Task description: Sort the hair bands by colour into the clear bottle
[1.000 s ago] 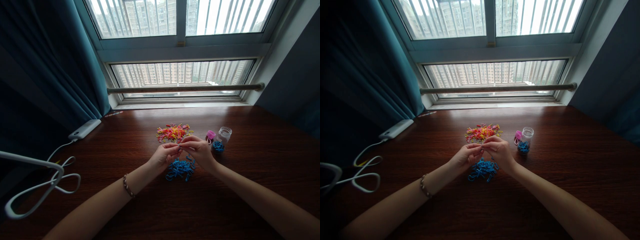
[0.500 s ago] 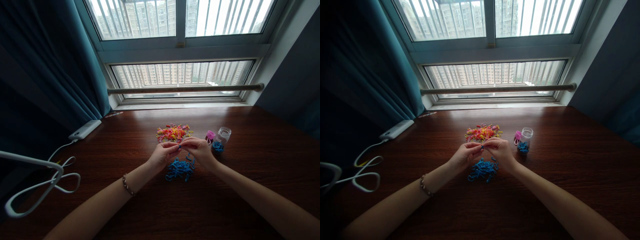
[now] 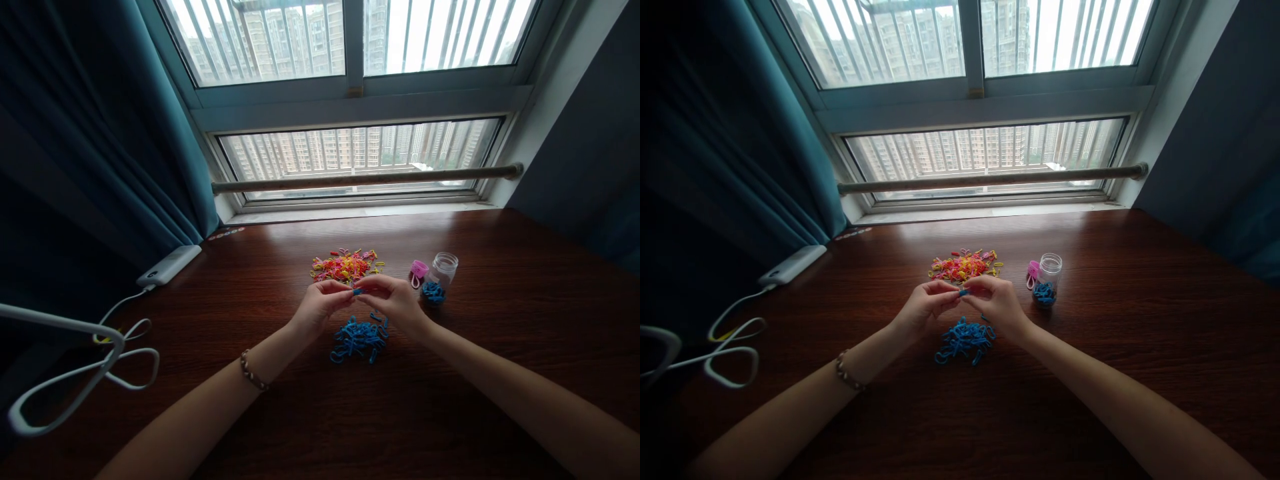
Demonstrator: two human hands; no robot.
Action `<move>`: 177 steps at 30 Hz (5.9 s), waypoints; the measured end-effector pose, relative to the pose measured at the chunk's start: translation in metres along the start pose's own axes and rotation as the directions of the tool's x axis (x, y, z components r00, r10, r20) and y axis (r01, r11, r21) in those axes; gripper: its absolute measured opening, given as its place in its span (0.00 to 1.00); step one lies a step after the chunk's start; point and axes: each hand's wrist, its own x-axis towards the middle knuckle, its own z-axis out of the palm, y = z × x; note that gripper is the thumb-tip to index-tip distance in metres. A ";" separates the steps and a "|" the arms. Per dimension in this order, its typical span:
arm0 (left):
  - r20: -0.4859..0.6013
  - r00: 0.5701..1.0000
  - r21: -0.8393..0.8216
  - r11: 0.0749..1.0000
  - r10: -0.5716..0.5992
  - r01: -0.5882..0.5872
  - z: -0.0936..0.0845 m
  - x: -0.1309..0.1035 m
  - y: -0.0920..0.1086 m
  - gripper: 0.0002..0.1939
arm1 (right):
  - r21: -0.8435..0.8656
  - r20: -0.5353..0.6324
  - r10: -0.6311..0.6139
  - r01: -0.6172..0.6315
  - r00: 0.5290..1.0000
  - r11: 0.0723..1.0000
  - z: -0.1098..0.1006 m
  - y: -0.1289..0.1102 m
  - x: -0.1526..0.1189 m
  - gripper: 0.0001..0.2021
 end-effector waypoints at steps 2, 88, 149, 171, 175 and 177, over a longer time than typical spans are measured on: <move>-0.018 0.999 0.023 0.999 0.034 -0.034 -0.003 0.002 0.005 0.09 | -0.069 0.058 0.069 -0.065 0.996 0.996 -0.003 0.000 0.001 0.11; 0.497 0.838 0.774 0.323 0.224 -0.545 -0.031 -0.018 -0.015 0.09 | -0.624 0.310 0.124 0.103 0.943 0.774 0.016 0.005 -0.020 0.07; 0.518 0.842 0.768 0.350 0.153 -0.536 -0.034 -0.012 -0.017 0.08 | -0.896 -0.016 0.072 -0.046 0.997 0.441 -0.131 -0.082 0.025 0.05; 0.431 0.902 0.876 0.245 -0.012 -0.415 -0.021 -0.036 -0.001 0.06 | -0.725 0.543 0.319 0.242 0.777 0.645 -0.024 -0.054 -0.006 0.05; 0.459 0.888 0.857 0.258 0.016 -0.447 -0.021 -0.035 0.000 0.03 | -0.731 0.538 0.320 0.243 0.780 0.638 -0.021 -0.052 -0.008 0.03; 0.468 0.883 0.846 0.271 0.032 -0.458 -0.021 -0.035 0.001 0.04 | -0.729 0.533 0.316 0.238 0.785 0.642 -0.021 -0.050 -0.008 0.03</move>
